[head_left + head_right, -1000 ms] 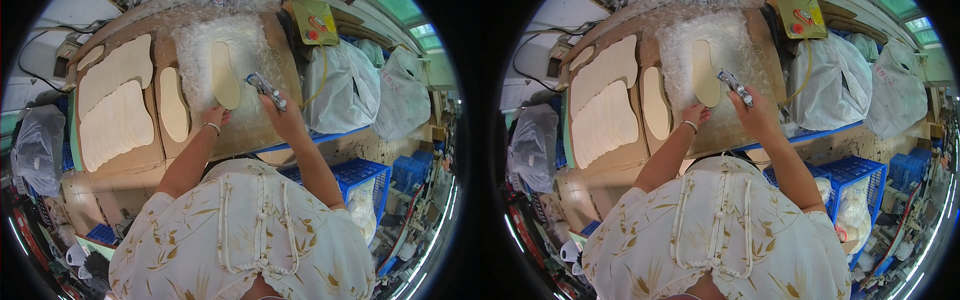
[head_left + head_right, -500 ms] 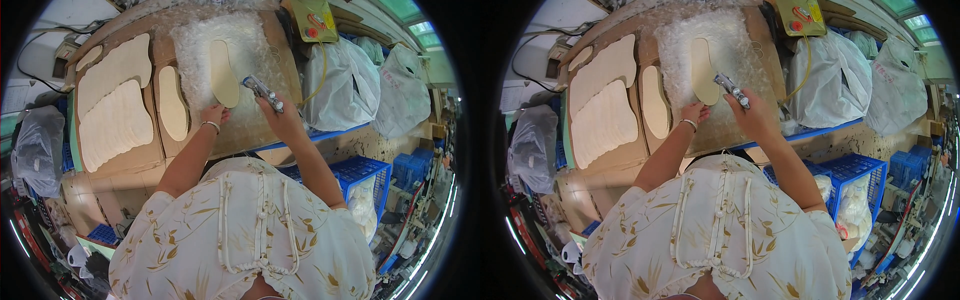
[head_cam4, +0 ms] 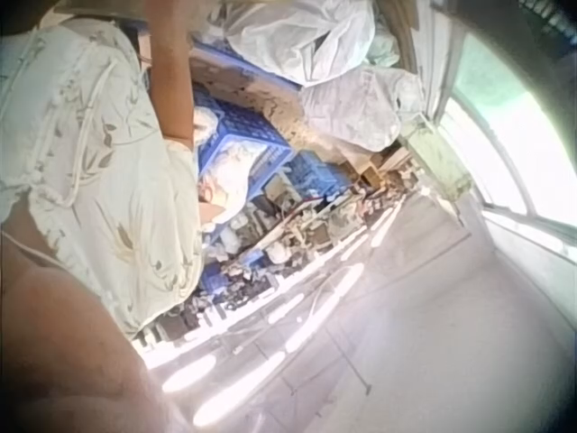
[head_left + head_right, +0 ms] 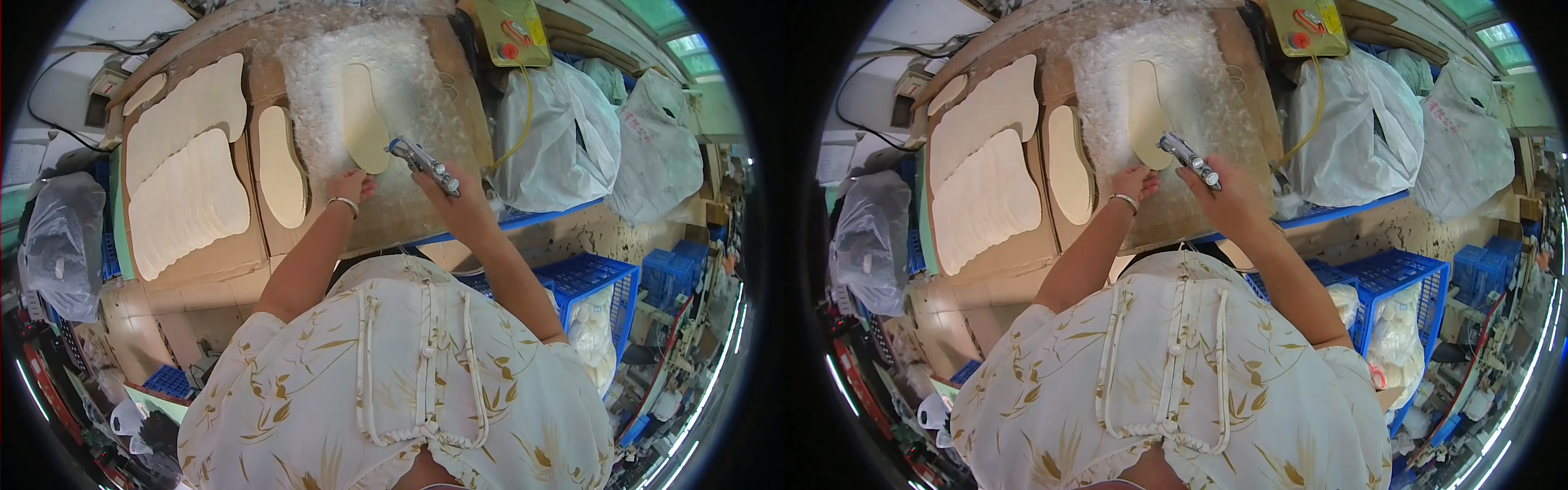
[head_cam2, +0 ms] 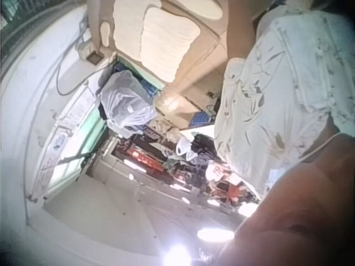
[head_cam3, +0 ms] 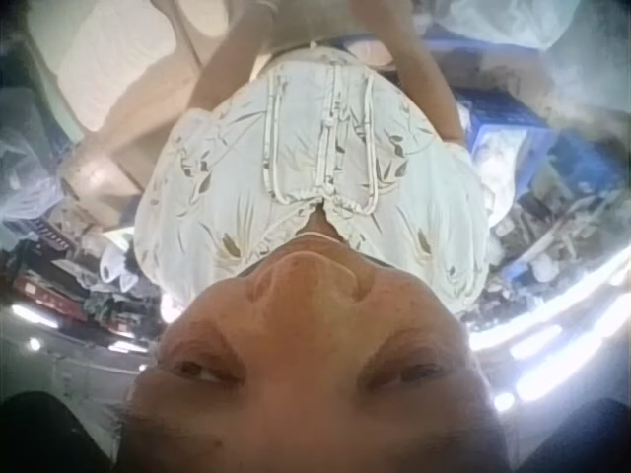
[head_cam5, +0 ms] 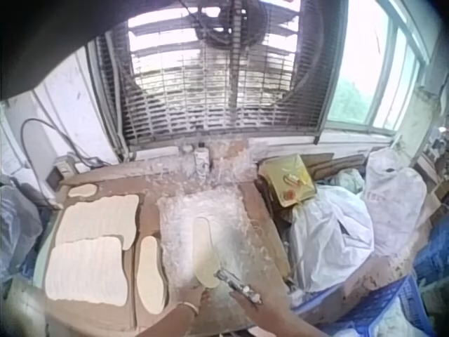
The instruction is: Applying spray to shoe insoles at a manufacturing workstation.
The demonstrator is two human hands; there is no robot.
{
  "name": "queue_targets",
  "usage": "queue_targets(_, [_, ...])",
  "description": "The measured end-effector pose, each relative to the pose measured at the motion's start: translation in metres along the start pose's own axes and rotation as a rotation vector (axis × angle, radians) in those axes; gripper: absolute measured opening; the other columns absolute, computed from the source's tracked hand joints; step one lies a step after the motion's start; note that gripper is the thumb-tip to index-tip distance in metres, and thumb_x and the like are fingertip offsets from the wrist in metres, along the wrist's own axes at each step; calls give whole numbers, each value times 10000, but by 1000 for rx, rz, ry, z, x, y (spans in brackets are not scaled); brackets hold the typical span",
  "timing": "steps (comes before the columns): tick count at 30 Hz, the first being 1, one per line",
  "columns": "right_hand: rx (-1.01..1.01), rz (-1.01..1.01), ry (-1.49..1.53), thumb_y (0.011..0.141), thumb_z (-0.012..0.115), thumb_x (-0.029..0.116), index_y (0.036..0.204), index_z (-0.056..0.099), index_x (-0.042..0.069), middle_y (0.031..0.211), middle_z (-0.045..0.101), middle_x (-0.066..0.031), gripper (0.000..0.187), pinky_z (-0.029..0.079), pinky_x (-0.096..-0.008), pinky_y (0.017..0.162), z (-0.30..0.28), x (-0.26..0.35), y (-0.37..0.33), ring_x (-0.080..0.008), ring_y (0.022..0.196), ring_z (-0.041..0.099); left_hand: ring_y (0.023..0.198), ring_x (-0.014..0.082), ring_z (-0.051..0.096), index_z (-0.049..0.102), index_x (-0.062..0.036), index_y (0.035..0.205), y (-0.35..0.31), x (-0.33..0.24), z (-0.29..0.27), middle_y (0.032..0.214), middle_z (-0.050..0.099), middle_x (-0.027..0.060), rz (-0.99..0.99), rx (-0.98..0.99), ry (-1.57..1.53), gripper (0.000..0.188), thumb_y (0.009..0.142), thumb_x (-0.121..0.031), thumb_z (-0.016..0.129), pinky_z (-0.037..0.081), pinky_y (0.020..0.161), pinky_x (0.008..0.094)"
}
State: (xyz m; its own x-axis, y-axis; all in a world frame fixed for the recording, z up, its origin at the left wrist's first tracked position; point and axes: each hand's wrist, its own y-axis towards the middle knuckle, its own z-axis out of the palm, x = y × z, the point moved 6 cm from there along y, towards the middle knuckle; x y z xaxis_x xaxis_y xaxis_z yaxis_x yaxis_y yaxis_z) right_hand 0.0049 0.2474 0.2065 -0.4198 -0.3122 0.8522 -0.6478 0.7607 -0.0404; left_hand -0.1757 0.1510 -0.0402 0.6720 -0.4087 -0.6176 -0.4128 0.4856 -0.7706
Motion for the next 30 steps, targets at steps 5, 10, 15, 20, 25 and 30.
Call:
queue_targets(5, [-35,90,28,881,645,330,853,588,30,575,512,-132,307,369,-380,493,-4,-3,-2,-285,500,468,761,232,671,549,-3,1058,-5,0,3,939,652,127,-2,-1,11,220,897,-147,588,574,618,318])
queue_targets(10, [-11,83,-7,881,644,336,853,577,34,592,519,-136,311,378,-378,509,0,-6,-7,-286,528,486,765,228,672,547,-11,1069,-4,1,2,937,657,123,-7,-7,-9,234,898,-162,597,573,628,316])
queue_targets(15, [-1,134,14,881,643,336,857,573,35,598,520,-140,310,383,-379,520,-4,-6,-12,-291,540,493,771,230,672,542,-17,1079,-3,4,2,944,657,116,-12,4,-8,237,903,-168,592,572,632,319])
queue_targets(20, [-14,127,44,880,644,335,853,572,42,599,521,-141,303,379,-376,517,-1,-9,-11,-289,536,482,775,228,671,539,-21,1078,-6,4,3,945,656,113,-11,8,1,227,906,-162,587,571,629,316])
queue_targets(25, [45,117,-2,879,645,336,858,583,44,599,523,-139,300,374,-376,513,-2,-8,-20,-283,532,476,768,226,669,531,-25,1091,-8,6,2,946,652,114,-20,12,-25,232,905,-152,585,572,629,314])
queue_targets(30, [-24,168,39,876,649,333,867,588,44,596,516,-138,295,374,-379,515,-2,-14,-20,-291,532,466,766,225,668,529,-23,1111,-13,5,4,938,648,114,-4,17,-23,249,904,-149,586,570,631,316])
